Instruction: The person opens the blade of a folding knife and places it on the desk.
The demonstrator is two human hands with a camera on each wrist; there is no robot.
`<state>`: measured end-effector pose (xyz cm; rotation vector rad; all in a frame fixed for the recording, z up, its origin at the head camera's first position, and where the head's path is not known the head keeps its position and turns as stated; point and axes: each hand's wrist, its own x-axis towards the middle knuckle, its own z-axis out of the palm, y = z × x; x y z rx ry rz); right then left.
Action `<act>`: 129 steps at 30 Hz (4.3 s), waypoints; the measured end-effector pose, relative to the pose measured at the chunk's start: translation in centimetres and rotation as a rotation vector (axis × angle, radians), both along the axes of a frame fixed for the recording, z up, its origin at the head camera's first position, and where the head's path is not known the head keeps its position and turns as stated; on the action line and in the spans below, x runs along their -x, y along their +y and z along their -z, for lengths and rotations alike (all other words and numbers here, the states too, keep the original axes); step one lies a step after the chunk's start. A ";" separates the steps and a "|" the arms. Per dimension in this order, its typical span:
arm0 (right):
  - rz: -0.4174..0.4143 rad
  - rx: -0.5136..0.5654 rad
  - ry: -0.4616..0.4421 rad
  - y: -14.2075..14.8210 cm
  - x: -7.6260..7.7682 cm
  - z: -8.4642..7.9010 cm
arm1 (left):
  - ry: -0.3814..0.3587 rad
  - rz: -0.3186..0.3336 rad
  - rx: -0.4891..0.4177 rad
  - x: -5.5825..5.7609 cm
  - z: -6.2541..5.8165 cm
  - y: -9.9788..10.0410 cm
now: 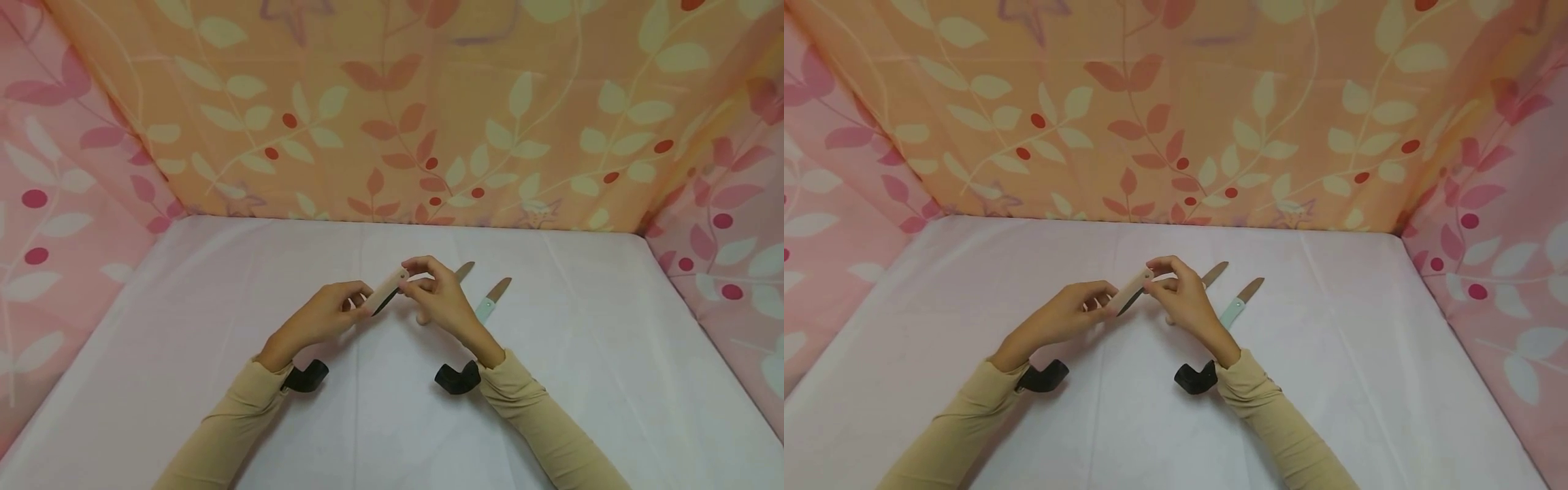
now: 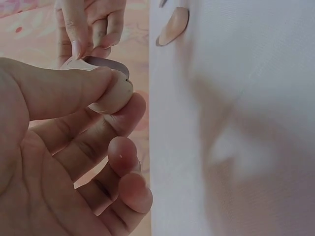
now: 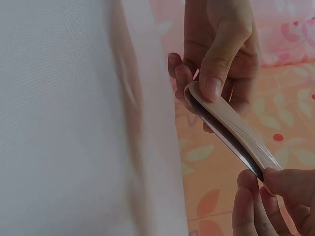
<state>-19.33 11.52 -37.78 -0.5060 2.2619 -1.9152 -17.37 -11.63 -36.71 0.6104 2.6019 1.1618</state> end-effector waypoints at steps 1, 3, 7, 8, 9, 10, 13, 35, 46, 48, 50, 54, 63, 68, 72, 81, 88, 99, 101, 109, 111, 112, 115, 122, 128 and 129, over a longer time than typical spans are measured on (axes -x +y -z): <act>-0.001 0.001 0.000 0.0 0.0 0.0 | 0.001 -0.004 0.002 0.0 0.0 0.0; -0.004 0.002 0.001 0.0 0.0 -0.1 | -0.001 -0.015 0.004 0.0 -0.1 0.0; 0.000 -0.019 -0.009 0.1 -0.1 -0.3 | 0.011 -0.022 -0.005 -0.1 -0.2 0.1; 0.000 -0.023 -0.013 0.1 -0.2 -0.4 | 0.015 -0.021 -0.011 -0.1 -0.2 0.1; -0.001 -0.028 -0.018 0.1 -0.2 -0.4 | 0.021 -0.021 -0.016 -0.1 -0.3 0.2; -0.003 -0.031 -0.025 0.1 -0.2 -0.5 | 0.027 -0.020 -0.022 -0.1 -0.3 0.2; -0.011 -0.041 -0.039 0.1 -0.2 -0.5 | 0.033 -0.032 -0.036 -0.2 -0.3 0.3; -0.133 -0.206 -0.023 -0.4 -0.1 0.4 | 0.000 -0.043 -0.110 -0.5 0.1 1.2; -0.133 -0.244 0.009 -0.1 -0.2 0.1 | 0.008 -0.041 -0.086 -0.4 0.0 0.8; -0.120 -0.256 0.005 0.0 -0.2 0.0 | 0.008 -0.045 -0.090 -0.3 0.1 0.7; -0.108 -0.273 -0.003 0.1 -0.2 -0.1 | 0.003 -0.046 -0.096 -0.2 0.1 0.5; -0.105 -0.282 -0.024 0.3 -0.1 -0.3 | -0.013 -0.043 -0.103 -0.2 0.0 0.4; -0.100 -0.292 0.051 1.3 0.5 -0.5 | -0.023 -0.051 -0.101 -0.1 -0.3 -0.1; -0.081 -0.294 0.050 1.7 0.6 -0.8 | -0.037 -0.055 -0.109 0.0 -0.4 -0.3; -0.080 -0.294 0.035 1.7 0.6 -0.9 | -0.036 -0.065 -0.111 0.0 -0.5 -0.3; -0.170 -0.318 -0.034 1.8 0.6 -0.8 | -0.042 -0.097 -0.140 0.1 -0.4 -0.3; -0.195 -0.278 -0.061 1.6 0.5 -0.8 | -0.044 -0.138 -0.154 0.0 -0.4 0.0; -0.206 -0.252 -0.065 1.4 0.5 -0.8 | -0.007 -0.152 -0.196 -0.2 -0.5 0.2; -0.206 -0.248 -0.057 1.6 0.5 -0.9 | 0.000 -0.152 -0.209 -0.2 -0.5 0.2; -0.184 -0.268 0.004 2.5 0.9 -1.3 | 0.004 -0.177 -0.268 -0.1 -0.5 0.1; -0.171 -0.283 0.014 2.7 1.0 -1.4 | 0.001 -0.176 -0.271 -0.1 -0.5 0.0; -0.164 -0.292 0.021 2.8 1.0 -1.5 | 0.001 -0.173 -0.270 -0.1 -0.5 -0.1; -0.153 -0.304 0.029 3.1 1.1 -1.7 | -0.005 -0.163 -0.264 -0.1 -0.6 -0.2; -0.127 -0.328 0.031 3.9 1.4 -2.1 | -0.033 -0.151 -0.256 -0.1 -0.6 -0.3; -0.101 -0.337 0.013 4.6 1.6 -2.3 | -0.051 -0.123 -0.247 -0.1 -0.6 -0.4; -0.098 -0.340 0.012 4.7 1.6 -2.3 | -0.052 -0.118 -0.245 -0.1 -0.6 -0.4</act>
